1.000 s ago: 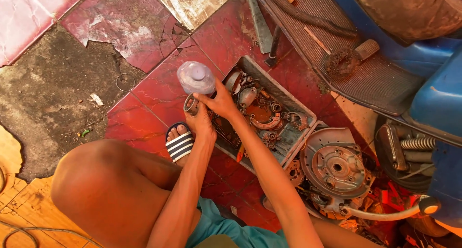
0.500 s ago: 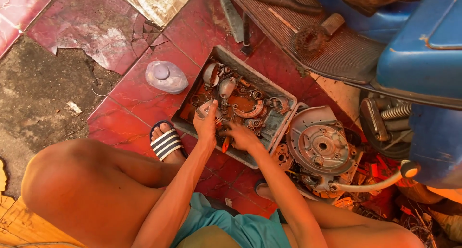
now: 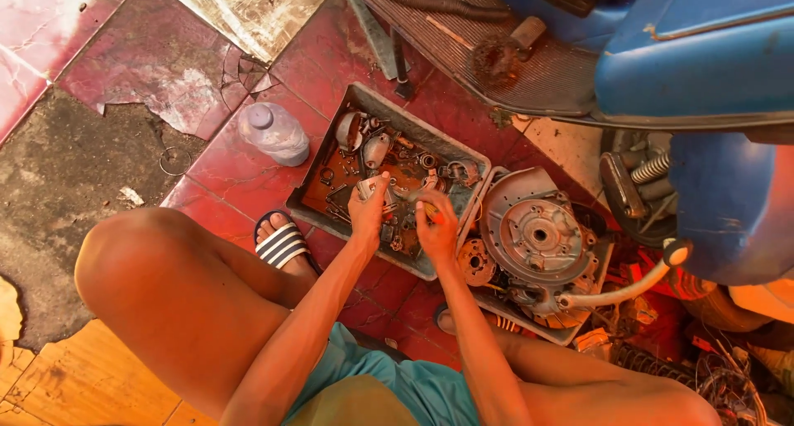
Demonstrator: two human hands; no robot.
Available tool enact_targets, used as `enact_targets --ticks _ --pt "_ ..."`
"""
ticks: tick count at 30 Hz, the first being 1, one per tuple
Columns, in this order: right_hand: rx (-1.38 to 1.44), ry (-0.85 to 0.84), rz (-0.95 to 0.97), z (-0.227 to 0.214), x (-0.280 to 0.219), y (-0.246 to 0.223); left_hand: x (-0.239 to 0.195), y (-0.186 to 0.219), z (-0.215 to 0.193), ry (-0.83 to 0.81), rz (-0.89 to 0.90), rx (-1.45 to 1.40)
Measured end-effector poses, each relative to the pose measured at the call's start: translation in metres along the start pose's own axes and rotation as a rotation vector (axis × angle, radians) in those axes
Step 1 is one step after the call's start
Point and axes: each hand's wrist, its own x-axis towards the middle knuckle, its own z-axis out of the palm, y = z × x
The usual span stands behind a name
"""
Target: Cleaning a motorcycle engine piston and other small parts in a tray using solvent and a brush.
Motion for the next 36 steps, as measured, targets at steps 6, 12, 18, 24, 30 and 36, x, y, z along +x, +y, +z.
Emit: enact_targets --ticks 6,12,18,24,30,36 --pt "-0.010 0.049 0.071 -0.026 -0.006 -0.022 -0.072 0.058 0.001 -0.169 -0.102 0.121" --pt "0.174 0.124 0.179 -0.045 0.004 -0.026 -0.076 0.059 0.000 -0.231 -0.029 0.187" --pt "0.739 0.093 0.468 -0.091 0.031 -0.107 -0.066 0.046 0.009 -0.340 -0.062 -0.073" --pt "0.853 -0.479 0.311 -0.150 0.039 -0.100 -0.086 0.059 0.023 -0.455 -0.118 -0.241" --pt "0.811 -0.069 0.241 -0.141 0.018 -0.101 -0.119 0.068 0.012 -0.544 0.032 -0.118" --pt "0.480 0.039 0.174 -0.153 0.009 -0.115 -0.189 0.107 0.013 -0.420 0.292 0.157"
